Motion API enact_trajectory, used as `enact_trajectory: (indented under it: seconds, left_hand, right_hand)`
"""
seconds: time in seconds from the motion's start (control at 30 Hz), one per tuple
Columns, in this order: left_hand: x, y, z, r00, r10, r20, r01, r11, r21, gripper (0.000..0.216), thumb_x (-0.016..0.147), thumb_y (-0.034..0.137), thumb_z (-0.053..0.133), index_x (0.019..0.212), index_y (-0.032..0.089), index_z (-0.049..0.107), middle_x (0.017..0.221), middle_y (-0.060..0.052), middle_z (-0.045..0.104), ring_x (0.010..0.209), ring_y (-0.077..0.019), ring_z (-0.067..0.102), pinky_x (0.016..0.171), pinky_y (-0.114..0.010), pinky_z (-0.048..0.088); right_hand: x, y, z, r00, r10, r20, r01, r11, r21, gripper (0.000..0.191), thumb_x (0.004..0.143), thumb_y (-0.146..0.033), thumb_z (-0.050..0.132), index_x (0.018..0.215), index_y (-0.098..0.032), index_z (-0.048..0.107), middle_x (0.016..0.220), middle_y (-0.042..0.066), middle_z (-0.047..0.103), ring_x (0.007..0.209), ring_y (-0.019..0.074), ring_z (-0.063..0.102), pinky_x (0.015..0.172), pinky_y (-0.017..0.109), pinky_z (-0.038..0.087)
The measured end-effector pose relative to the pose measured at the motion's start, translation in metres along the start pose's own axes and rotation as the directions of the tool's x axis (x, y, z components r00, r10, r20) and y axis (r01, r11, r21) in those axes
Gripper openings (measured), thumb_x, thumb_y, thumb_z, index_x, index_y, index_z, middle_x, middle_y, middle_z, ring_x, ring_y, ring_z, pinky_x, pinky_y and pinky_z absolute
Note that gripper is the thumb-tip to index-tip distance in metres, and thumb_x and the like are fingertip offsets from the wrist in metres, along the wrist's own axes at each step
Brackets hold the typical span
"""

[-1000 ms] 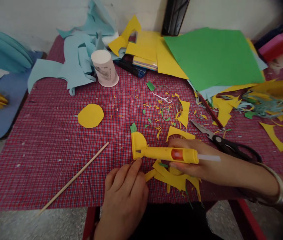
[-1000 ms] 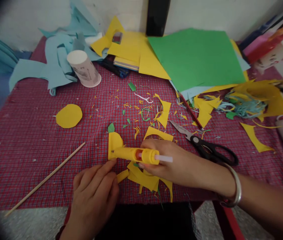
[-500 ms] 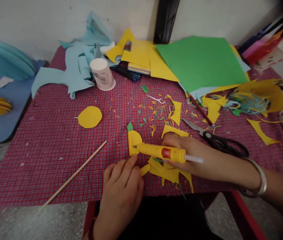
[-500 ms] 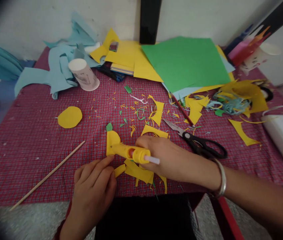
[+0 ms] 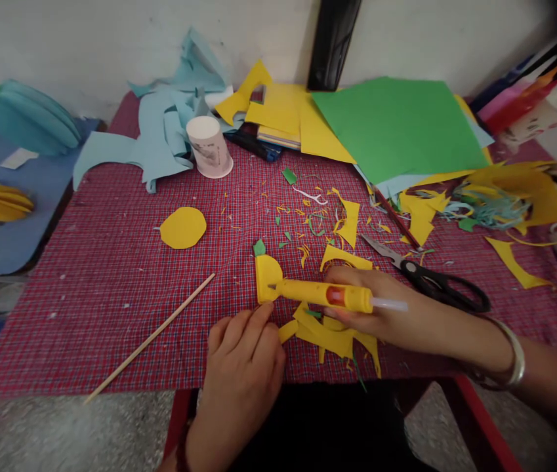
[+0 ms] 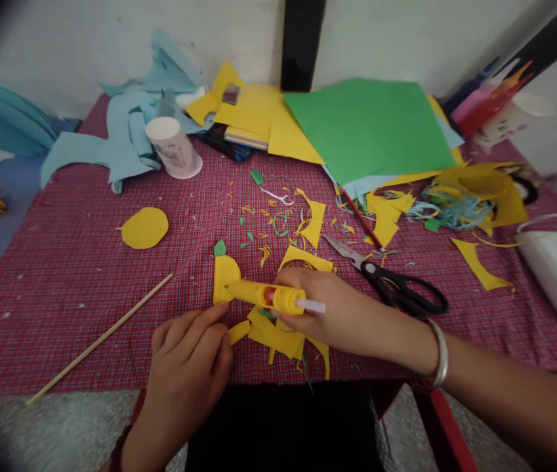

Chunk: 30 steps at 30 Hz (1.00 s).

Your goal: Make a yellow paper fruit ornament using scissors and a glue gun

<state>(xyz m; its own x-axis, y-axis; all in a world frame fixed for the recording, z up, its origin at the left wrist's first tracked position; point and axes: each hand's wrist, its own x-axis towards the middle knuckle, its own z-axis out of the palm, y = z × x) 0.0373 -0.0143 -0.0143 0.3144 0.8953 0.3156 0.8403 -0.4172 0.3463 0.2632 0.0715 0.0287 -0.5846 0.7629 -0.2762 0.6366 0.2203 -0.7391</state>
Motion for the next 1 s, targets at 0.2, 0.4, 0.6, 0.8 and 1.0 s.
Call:
enact_trajectory:
  seconds: [0.2, 0.4, 0.6, 0.8, 1.0]
  left_hand:
    - [-0.001, 0.001, 0.003, 0.999, -0.003, -0.032, 0.002, 1.0, -0.012, 0.011, 0.088, 0.011, 0.054, 0.082, 0.019, 0.059, 0.114, -0.005, 0.073, 0.097, -0.0245, 0.059, 0.089, -0.042, 0.037]
    - [-0.002, -0.006, -0.005, 0.991, -0.038, -0.131, 0.016, 0.986, -0.168, 0.017, 0.087, 0.007, 0.053, 0.084, 0.021, 0.062, 0.106, -0.005, 0.073, 0.096, -0.0225, 0.06, 0.085, -0.04, 0.042]
    - [-0.015, -0.017, -0.017, 0.817, -0.572, -0.071, 0.356, 0.597, -0.719, 0.004, 0.083, 0.025, 0.064, 0.081, 0.024, 0.068, 0.089, -0.002, 0.069, 0.082, -0.0174, 0.064, 0.07, -0.028, 0.053]
    - [-0.001, 0.001, -0.017, 0.585, -0.683, 0.437, 0.53, -0.087, -0.844, 0.027, 0.058, 0.031, 0.085, 0.071, 0.018, 0.065, 0.066, 0.003, 0.066, 0.052, -0.0076, 0.055, 0.045, -0.015, 0.044]
    - [0.002, 0.011, -0.019, 0.672, -0.567, 0.476, 0.483, -0.151, -0.862, 0.024, 0.071, 0.034, 0.077, 0.067, 0.015, 0.064, 0.056, 0.002, 0.062, 0.047, -0.0063, 0.053, 0.046, -0.016, 0.043]
  right_hand:
    - [0.005, 0.003, -0.004, 0.995, 0.002, -0.104, -0.025, 0.976, -0.217, 0.012, 0.091, -0.029, 0.052, 0.087, -0.018, 0.055, 0.077, 0.002, 0.061, 0.061, 0.0145, 0.058, 0.056, 0.027, 0.043]
    - [-0.044, 0.019, -0.013, 0.941, -0.251, -0.227, 0.093, 0.836, -0.54, 0.03, 0.083, -0.012, 0.053, 0.113, -0.015, 0.054, 0.107, 0.017, 0.062, 0.094, 0.0291, 0.065, 0.076, 0.042, 0.056]
    - [-0.135, 0.075, -0.036, 0.899, -0.018, -0.438, -0.26, 0.782, -0.566, 0.034, 0.084, -0.007, 0.053, 0.115, -0.021, 0.051, 0.112, 0.023, 0.059, 0.103, 0.0315, 0.062, 0.087, 0.042, 0.053]
    - [-0.217, 0.173, -0.045, 0.8, -0.048, -0.598, -0.402, 0.697, -0.594, 0.024, 0.083, -0.033, 0.057, 0.106, -0.026, 0.053, 0.101, 0.019, 0.061, 0.092, 0.036, 0.064, 0.08, 0.053, 0.05]
    - [-0.226, 0.205, -0.05, 0.801, -0.042, -0.598, -0.311, 0.823, -0.475, 0.03, 0.079, -0.049, 0.067, 0.1, -0.028, 0.063, 0.098, 0.017, 0.063, 0.089, 0.0367, 0.064, 0.075, 0.052, 0.048]
